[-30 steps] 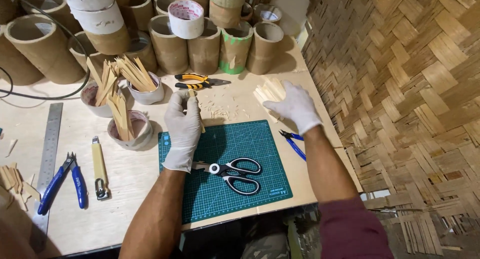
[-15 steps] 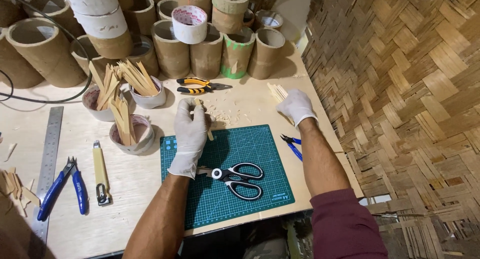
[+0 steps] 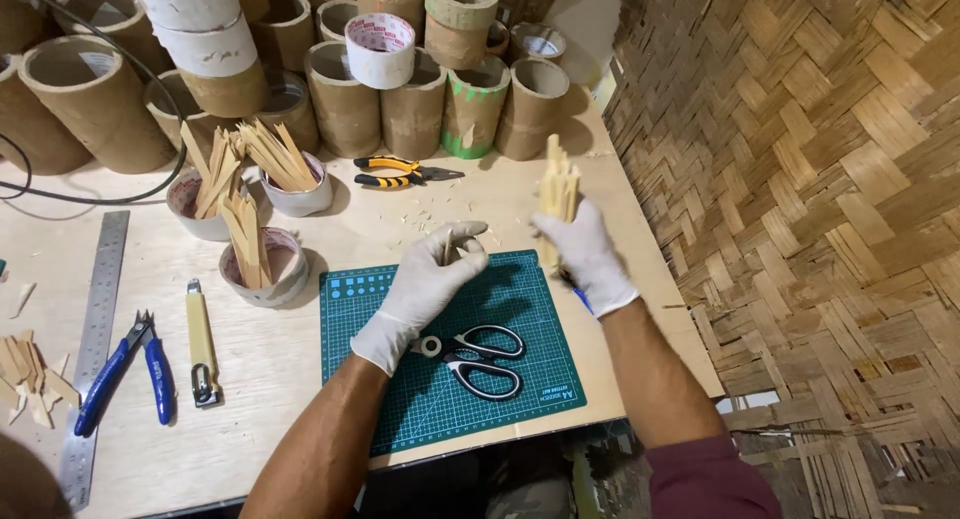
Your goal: Shaving and cutting wooden sticks using scissors and pliers on a workshop table to prepare materials for handicrafts.
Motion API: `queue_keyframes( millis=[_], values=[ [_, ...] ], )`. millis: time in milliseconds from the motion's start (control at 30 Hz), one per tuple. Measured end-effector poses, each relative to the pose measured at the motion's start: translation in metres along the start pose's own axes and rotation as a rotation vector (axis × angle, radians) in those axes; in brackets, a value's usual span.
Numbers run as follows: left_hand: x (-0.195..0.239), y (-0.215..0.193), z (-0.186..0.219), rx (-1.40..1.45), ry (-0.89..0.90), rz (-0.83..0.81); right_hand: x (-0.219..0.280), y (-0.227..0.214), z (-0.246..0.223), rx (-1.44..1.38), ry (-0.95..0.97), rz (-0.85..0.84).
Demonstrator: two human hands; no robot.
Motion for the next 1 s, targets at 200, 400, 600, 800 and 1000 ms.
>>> queue_keyframes(
  millis=[200, 400, 600, 800, 1000],
  values=[
    [0.011, 0.015, -0.008, -0.087, 0.182, -0.042, 0.042, 0.053, 0.047, -0.607, -0.236, -0.076],
    [0.018, 0.014, -0.004, -0.238, 0.352, -0.051, 0.034, 0.056, 0.054, -0.904, -0.177, -0.438],
    [0.014, 0.017, -0.013, -0.324, 0.283, -0.046, 0.045, 0.039, 0.032, -0.681, -0.266, -0.617],
    [0.014, 0.019, -0.009, -0.356, 0.328, -0.081, 0.038, 0.021, 0.034, -0.16, -0.609, -0.417],
    [0.014, 0.022, -0.023, -0.241, 0.279, -0.149, 0.045, 0.042, 0.062, -0.298, -0.582, -0.405]
  ],
)
Point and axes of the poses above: each hand's wrist, its own x-axis away from the middle knuckle, its own y-axis out of the palm, z = x × y, the point moved 3 cm from there along -x, towards the middle knuckle, and after that the axes turned 15 degrees about z, right-handed, at the moved point
